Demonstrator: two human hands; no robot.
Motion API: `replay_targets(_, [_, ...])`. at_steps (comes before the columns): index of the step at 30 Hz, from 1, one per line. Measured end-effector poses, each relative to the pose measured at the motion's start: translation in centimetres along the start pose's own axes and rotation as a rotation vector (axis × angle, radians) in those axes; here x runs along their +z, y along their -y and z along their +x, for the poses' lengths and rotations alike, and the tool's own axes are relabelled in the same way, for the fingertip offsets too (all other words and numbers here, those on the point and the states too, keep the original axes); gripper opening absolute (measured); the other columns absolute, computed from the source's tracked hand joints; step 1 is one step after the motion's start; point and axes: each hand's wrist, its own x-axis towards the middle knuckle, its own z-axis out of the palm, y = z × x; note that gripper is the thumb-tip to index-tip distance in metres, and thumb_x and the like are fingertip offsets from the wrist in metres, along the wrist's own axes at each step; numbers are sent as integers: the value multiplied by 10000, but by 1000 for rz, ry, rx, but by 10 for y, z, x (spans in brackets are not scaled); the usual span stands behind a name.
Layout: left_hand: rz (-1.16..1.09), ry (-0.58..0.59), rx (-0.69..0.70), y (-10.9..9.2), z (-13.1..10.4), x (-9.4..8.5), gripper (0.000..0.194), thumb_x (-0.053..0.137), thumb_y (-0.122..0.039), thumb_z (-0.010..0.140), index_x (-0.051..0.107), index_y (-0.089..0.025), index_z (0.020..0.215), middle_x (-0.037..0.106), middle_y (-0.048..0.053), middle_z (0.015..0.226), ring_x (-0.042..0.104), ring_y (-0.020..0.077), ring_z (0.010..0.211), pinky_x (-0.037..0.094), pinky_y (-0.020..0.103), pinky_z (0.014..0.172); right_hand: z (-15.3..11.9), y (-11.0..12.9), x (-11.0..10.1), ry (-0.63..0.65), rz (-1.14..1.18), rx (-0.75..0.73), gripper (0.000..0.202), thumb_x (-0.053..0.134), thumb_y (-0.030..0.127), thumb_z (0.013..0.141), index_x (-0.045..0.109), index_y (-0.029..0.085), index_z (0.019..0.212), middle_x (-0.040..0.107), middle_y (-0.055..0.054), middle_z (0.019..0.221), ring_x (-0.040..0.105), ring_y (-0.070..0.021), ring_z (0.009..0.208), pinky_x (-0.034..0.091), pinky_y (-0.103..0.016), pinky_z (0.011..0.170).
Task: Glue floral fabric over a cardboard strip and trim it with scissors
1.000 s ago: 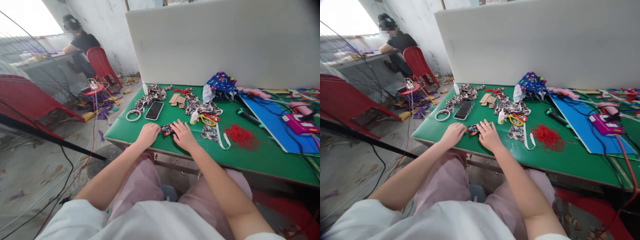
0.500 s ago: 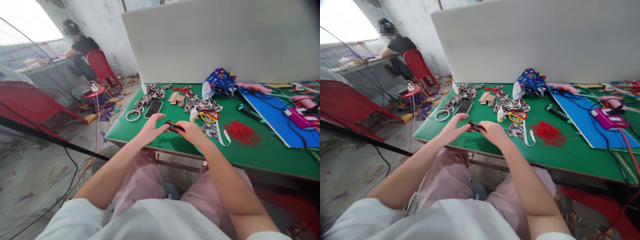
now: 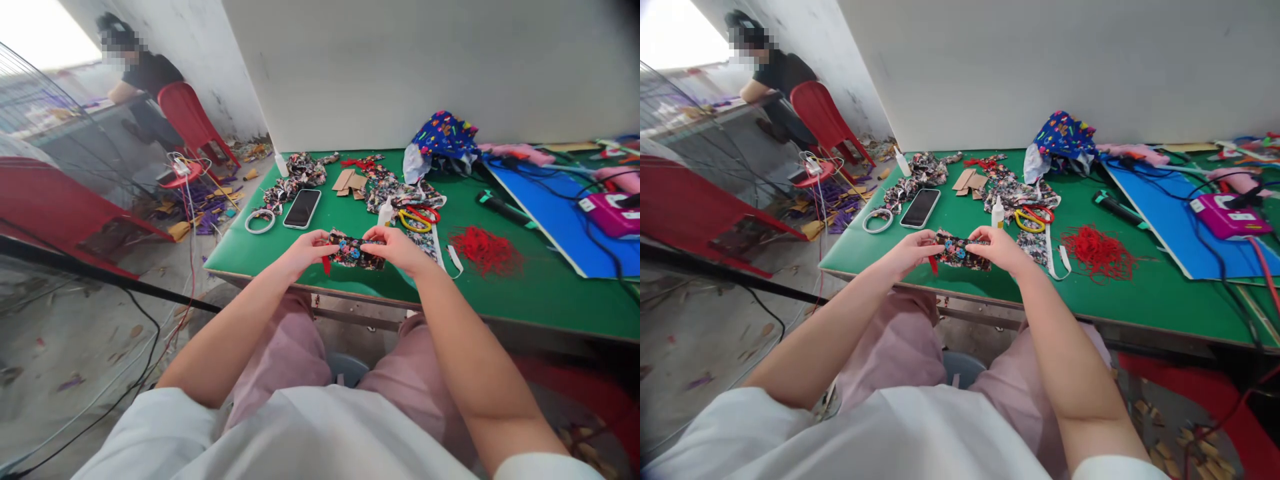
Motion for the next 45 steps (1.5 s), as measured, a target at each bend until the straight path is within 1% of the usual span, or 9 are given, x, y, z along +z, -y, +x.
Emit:
replay_targets(6, [48, -20, -134, 5, 8, -8, 236, 664, -285, 755, 536, -168, 914, 650, 9, 728, 618, 100, 550, 542, 271, 589, 15, -18, 11, -97, -54, 74, 294, 615, 422, 737, 605, 164, 877, 623, 3, 671, 573, -125, 586, 439, -230, 518])
replay_targets(10, [244, -24, -166, 8, 17, -13, 297, 627, -232, 765, 569, -154, 1045, 608, -13, 642, 556, 98, 440, 518, 263, 498, 23, -28, 16, -186, -239, 106, 292, 623, 428, 747, 638, 178, 898, 635, -5, 680, 575, -139, 589, 432, -246, 529])
replay_targets(13, [458, -57, -126, 14, 20, -20, 342, 650, -243, 731, 607, -149, 1058, 589, -14, 606, 575, 134, 459, 535, 300, 535, 21, -27, 17, -272, -439, 124, 280, 647, 421, 741, 654, 184, 891, 659, -44, 744, 598, -185, 669, 431, -282, 582])
replay_targets(16, [703, -131, -12, 18, 16, -24, 356, 653, -308, 727, 633, -151, 1045, 657, 59, 735, 667, 248, 721, 545, 406, 732, 12, -22, 17, -359, -628, 104, 262, 591, 395, 801, 655, 174, 928, 673, -106, 862, 606, -242, 787, 439, -330, 650])
replay_targets(19, [898, -163, 181, 16, 7, -16, 375, 537, -342, 820, 616, -127, 1118, 632, 167, 1133, 556, 333, 1132, 386, 511, 1007, 3, -16, 17, -403, -763, 43, 277, 476, 335, 875, 660, 144, 953, 671, -158, 934, 573, -300, 947, 449, -389, 741])
replay_targets(24, [1076, 12, 449, 13, -2, 21, 437, 412, -309, 887, 552, -108, 1248, 490, 129, 1390, 365, 246, 1345, 241, 384, 1139, -3, -13, 30, -242, -854, -160, 388, 339, 194, 914, 615, 105, 1171, 624, -118, 1228, 491, -229, 1210, 378, -369, 1022])
replay_targets(28, [1174, 56, 500, 26, -4, 38, 607, 445, -306, 837, 401, -2, 1361, 383, 191, 1452, 306, 283, 1376, 208, 411, 1149, -11, -23, 51, -93, -900, -246, 514, 326, 332, 941, 444, 41, 1348, 433, -155, 1423, 370, -259, 1344, 240, -503, 1121])
replay_targets(34, [1255, 73, 521, 41, -8, 35, 639, 382, -386, 872, 350, -16, 1391, 321, 199, 1476, 286, 275, 1388, 143, 502, 1149, -25, -36, 53, -60, -949, -221, 567, 270, 403, 954, 344, 73, 1409, 326, -152, 1478, 327, -260, 1373, 136, -599, 1122])
replay_targets(45, [1281, 72, 528, 43, -7, 32, 763, 390, -576, 860, 338, -39, 1400, 296, 204, 1485, 271, 284, 1394, 115, 506, 1150, -38, -41, 33, -82, -943, -175, 598, 273, 440, 952, 341, 53, 1404, 328, -171, 1471, 331, -272, 1370, 150, -626, 1102])
